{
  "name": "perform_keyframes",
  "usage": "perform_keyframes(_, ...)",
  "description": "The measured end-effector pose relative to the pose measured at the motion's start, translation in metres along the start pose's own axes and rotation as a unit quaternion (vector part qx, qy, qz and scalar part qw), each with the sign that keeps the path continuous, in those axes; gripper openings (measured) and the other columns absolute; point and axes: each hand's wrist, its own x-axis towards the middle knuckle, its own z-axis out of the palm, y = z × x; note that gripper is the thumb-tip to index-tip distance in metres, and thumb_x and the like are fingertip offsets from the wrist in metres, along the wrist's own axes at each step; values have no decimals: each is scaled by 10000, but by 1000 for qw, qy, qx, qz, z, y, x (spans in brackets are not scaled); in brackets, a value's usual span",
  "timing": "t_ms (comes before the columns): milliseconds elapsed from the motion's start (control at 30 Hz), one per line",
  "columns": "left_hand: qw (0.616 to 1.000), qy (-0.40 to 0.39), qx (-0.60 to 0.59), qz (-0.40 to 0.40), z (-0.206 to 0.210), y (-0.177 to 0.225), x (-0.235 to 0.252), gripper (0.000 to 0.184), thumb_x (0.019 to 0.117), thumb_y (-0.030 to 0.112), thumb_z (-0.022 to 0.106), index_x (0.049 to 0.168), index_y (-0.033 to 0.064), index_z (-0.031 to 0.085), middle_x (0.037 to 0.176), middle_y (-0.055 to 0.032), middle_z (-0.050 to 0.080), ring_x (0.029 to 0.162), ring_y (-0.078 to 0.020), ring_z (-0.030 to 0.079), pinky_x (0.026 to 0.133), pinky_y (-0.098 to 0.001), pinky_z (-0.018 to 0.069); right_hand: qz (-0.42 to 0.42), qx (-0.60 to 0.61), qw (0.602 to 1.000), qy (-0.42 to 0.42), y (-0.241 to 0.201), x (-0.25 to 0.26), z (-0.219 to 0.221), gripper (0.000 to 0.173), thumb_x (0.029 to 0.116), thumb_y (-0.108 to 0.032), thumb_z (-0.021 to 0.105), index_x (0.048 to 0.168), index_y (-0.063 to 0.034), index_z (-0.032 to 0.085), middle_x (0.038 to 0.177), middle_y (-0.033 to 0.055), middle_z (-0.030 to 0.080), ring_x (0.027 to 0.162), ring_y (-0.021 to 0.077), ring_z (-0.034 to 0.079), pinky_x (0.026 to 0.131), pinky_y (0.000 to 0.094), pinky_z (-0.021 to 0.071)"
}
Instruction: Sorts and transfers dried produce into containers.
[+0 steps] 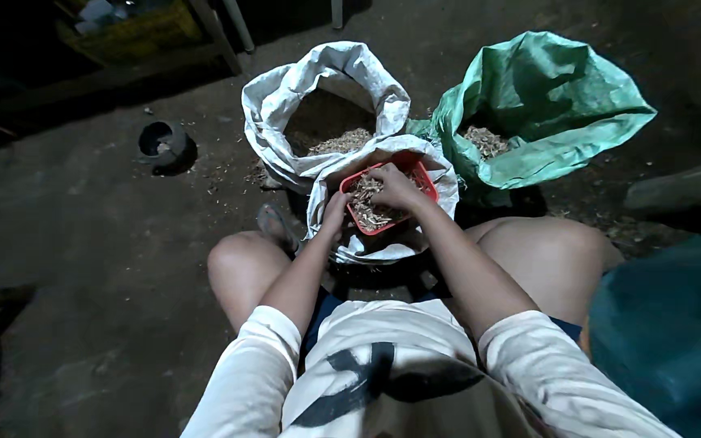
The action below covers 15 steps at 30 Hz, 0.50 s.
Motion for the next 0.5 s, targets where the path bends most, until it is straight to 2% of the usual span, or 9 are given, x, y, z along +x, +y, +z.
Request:
perform_keyframes(33,1000,1,-3,-3,1,0,-1,445,1074,395,414,1435,144,484,1214,-151,606,987,-254,611,794,-450,530,-1,37,999,9,2,-3,-9,577,818,-84,822,1368,-92,646,1480,288,471,1286,475,538,1016,668,475)
perform_keyframes(133,1000,0,-10,-9,1,0,0,464,1083,392,407,1474,149,462,1282,-169,584,1040,-274,601,824,-460,528,1,93,995,27,9,-7,-23,577,833,-71,808,1381,-62,626,1467,272,496,1329,430,519,1045,634,464)
perform_keyframes(267,1000,-11,-1,-3,-1,-4,-1,514,1050,469,434,1490,205,455,1283,-147,598,1019,-259,608,785,-433,531,18,131,990,47,12,-13,-26,572,865,-99,776,1408,-83,597,1461,246,511,1333,398,523,1057,623,453)
perform_keyframes(367,1000,-10,5,-14,0,-2,-3,521,1047,476,439,1498,215,451,1266,-149,614,1001,-257,621,782,-432,538,27,176,983,48,22,-9,-22,569,855,-114,759,1401,-106,598,1438,230,534,1315,388,539,1042,634,462)
perform_keyframes(433,1000,-12,13,-6,1,-2,-3,511,1062,447,433,1512,206,436,1243,-153,610,989,-254,613,789,-437,535,29,225,973,46,29,-8,-22,552,883,-97,750,1409,-84,584,1398,248,575,1271,389,581,1039,632,472)
perform_keyframes(500,1000,-11,26,13,2,-4,-1,490,1071,400,448,1519,200,440,1255,-155,611,1000,-254,614,798,-447,534,41,295,954,41,31,-12,-21,525,907,-58,720,1409,-73,566,1318,237,628,1146,342,647,973,571,526)
